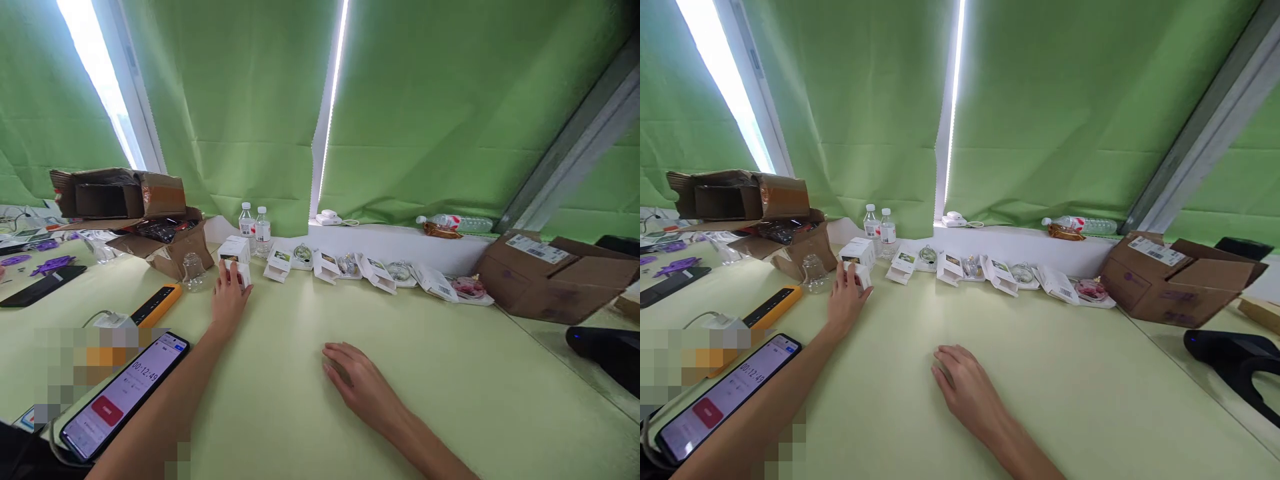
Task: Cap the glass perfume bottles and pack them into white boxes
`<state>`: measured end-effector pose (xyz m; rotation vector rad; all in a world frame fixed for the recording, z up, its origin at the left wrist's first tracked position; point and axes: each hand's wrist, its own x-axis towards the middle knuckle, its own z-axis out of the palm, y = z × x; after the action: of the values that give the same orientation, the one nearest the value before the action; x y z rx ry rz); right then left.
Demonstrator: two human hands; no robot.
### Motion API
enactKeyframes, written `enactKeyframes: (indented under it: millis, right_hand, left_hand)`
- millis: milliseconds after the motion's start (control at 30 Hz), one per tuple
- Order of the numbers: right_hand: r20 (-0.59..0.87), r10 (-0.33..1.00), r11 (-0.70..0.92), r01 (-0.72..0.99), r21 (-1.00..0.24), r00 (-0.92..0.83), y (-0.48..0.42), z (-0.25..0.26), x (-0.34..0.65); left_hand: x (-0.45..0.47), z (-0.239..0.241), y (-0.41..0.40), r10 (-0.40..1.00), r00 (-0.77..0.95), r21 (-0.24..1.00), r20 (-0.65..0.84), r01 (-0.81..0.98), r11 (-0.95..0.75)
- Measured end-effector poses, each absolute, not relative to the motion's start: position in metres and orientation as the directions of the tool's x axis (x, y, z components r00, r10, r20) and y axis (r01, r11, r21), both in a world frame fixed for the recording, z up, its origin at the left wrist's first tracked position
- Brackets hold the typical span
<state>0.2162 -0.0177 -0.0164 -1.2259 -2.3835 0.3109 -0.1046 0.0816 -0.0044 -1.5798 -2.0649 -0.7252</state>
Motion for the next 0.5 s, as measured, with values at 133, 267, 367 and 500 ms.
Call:
enactKeyframes:
  millis: [133, 267, 367, 500]
  right_hand:
    - [0.269, 0.814, 0.581, 0.722, -0.377, -0.515, -0.019, -0.015, 0.215]
    - [0.263, 0.810, 0.587, 0.728, -0.354, -0.524, -0.021, -0.011, 0.214]
    - [0.255, 0.814, 0.581, 0.733, -0.355, -0.522, -0.022, -0.010, 0.213]
    - [0.261, 0.819, 0.574, 0.732, -0.367, -0.511, -0.023, -0.009, 0.213]
  left_hand:
    - [-0.110, -0.011, 0.088, 0.721, -0.279, 0.160, 0.634, 0.960, 0.230]
    - [-0.114, -0.009, 0.096, 0.703, -0.301, 0.190, 0.644, 0.954, 0.234]
    - [-0.119, -0.008, 0.104, 0.682, -0.325, 0.216, 0.656, 0.946, 0.243]
    - [-0.125, -0.011, 0.113, 0.666, -0.346, 0.239, 0.661, 0.938, 0.251]
